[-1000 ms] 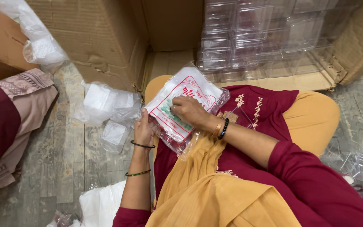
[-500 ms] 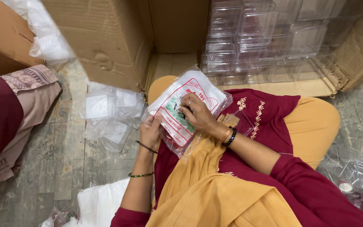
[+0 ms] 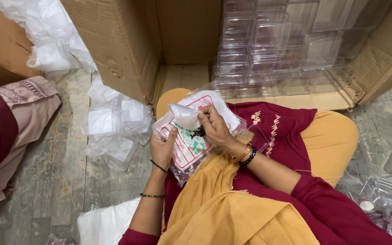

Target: The person sits on the floor and stuffs white plastic bags into clear plastic containers, then places the filled containers into a large cardboard box, repeating the cycle with containers taken from a stack.

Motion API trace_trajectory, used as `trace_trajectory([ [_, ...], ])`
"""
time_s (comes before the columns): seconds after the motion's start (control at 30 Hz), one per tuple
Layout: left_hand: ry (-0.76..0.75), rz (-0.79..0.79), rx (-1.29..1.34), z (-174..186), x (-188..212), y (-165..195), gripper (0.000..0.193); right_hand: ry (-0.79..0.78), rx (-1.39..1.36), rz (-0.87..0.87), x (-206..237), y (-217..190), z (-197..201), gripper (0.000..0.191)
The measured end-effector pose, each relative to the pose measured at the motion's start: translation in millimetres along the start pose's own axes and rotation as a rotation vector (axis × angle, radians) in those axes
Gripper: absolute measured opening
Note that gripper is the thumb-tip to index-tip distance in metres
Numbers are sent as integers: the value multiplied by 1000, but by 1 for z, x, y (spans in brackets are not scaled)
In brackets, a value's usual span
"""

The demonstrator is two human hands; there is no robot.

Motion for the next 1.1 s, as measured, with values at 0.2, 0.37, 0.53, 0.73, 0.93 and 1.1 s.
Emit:
trace_trajectory([
  [0.2,33,147,-85,13,-11,12,44,-228,288,219,-4,-15,1,25],
  [0.37,210,-275,-870,19,4,75,90,-35,-132,-99,-13,9,9,22],
  [0.53,-227,-235,-819,-33,5,84,140,-46,-89,-33,-13,-6,-5,27],
  [0.73,-160,-446,-1231,-57,-11,64,92,-31,167,490,-5,-48,5,33],
  [0.93,-190,-252,-1066,-53,-8,42,125,301,-752,227,-11,-75,42,20],
  [1.1,-184,-110,-1159,-51,7,39,135,235,-728,618,29,-183,141,25],
])
Point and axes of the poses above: each hand's wrist, its own x-axis away from the middle knuckle, its own z-axis out of the back of the hand, y = z × x, the point moved 3 cm from there along -x, towards the middle knuckle, and after that the axes turned 11 degrees about -y, right-handed, at the moved point
